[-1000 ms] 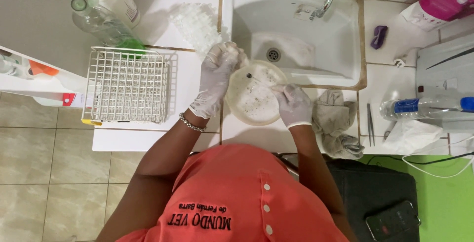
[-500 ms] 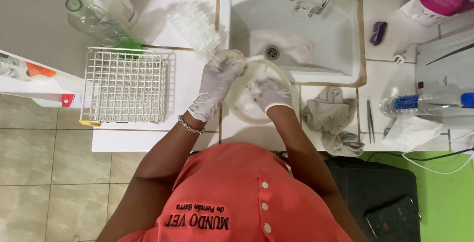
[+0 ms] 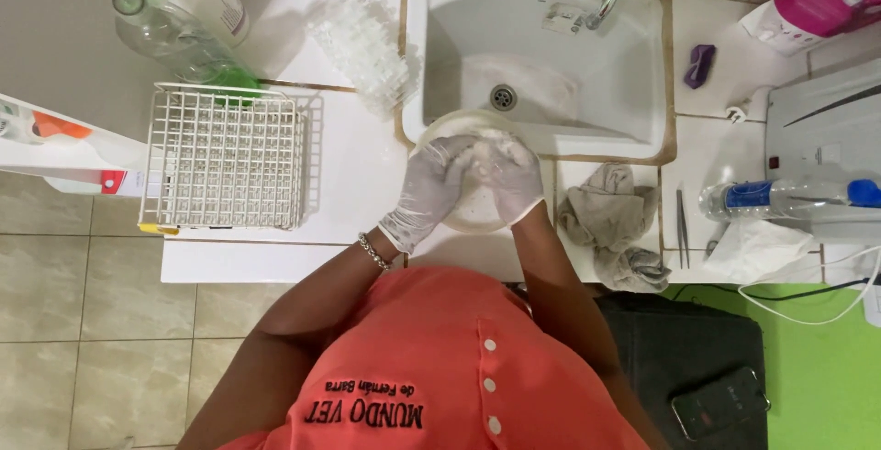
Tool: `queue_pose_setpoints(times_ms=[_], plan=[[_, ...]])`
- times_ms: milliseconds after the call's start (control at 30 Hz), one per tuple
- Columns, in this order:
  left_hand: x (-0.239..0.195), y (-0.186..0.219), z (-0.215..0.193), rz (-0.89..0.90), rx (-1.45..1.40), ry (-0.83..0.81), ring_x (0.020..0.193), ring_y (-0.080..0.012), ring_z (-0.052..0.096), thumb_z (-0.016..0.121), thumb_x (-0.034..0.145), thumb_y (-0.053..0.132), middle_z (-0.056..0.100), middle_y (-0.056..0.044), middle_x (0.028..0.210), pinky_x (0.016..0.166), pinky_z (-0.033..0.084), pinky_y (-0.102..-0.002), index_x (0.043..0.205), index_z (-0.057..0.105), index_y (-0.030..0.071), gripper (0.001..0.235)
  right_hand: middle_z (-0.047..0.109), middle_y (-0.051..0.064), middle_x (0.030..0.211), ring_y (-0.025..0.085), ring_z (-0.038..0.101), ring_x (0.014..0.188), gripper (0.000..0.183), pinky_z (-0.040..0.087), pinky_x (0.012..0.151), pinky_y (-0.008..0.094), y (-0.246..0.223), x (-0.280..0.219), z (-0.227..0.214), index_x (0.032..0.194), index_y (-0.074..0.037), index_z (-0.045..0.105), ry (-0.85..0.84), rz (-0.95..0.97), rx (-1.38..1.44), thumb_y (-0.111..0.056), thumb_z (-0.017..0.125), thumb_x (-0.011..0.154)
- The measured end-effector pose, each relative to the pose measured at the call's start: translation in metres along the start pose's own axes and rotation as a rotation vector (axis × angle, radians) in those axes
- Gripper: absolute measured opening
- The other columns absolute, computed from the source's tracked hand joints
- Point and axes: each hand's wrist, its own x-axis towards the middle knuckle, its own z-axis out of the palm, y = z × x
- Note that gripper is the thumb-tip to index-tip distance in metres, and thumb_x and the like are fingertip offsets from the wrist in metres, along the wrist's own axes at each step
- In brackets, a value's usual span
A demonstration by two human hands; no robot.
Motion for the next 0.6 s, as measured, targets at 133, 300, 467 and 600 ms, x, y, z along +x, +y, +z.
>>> queue_pose_setpoints(times_ms=[133, 300, 467, 600], plan=[[0.001, -0.013, 0.002, 0.044, 0.115, 0.025, 0.101, -0.0241, 0.074, 0.071, 0.096, 0.024, 0.078, -0.007, 0.099, 0.097, 0.057, -0.04, 0.105, 0.08, 0.019, 0.014, 0.074, 0.005, 0.1, 0.013, 0.069, 0.084, 0.032, 0.06, 0.066, 0.023, 0.008, 0.008, -0.011, 0.114, -0.008, 0.07, 0.038, 0.015, -0.033, -0.01, 0.084, 0.085], [-0.002, 0.007, -0.009, -0.155, 0.076, -0.027, 0.072, -0.0101, 0.072, 0.072, 0.094, 0.032, 0.075, 0.004, 0.076, 0.081, 0.062, -0.03, 0.1, 0.082, 0.031, 0.011, 0.072, 0.002, 0.094, 0.008, 0.064, 0.077, 0.031, 0.056, 0.059, 0.017, 0.006, 0.008, -0.011, 0.112, -0.007, 0.07, 0.043, -0.034, -0.087, -0.016, 0.085, 0.087], [0.0, 0.002, -0.016, -0.417, -0.352, -0.136, 0.066, -0.0156, 0.072, 0.068, 0.095, 0.012, 0.071, -0.014, 0.083, 0.061, 0.067, -0.027, 0.119, 0.07, -0.002, 0.028, 0.072, 0.008, 0.091, 0.013, 0.07, 0.079, 0.031, 0.062, 0.059, 0.026, 0.02, 0.02, -0.029, 0.112, -0.005, 0.067, -0.119, -0.118, 0.095, -0.018, 0.083, 0.089], [0.012, -0.017, -0.015, -0.502, -0.381, -0.206, 0.066, -0.0198, 0.073, 0.058, 0.093, -0.001, 0.073, -0.022, 0.097, 0.062, 0.068, -0.03, 0.126, 0.067, -0.005, 0.034, 0.071, 0.006, 0.088, 0.013, 0.07, 0.076, 0.03, 0.062, 0.059, 0.029, 0.021, 0.025, -0.029, 0.109, -0.006, 0.066, -0.112, -0.079, 0.142, -0.024, 0.081, 0.09]])
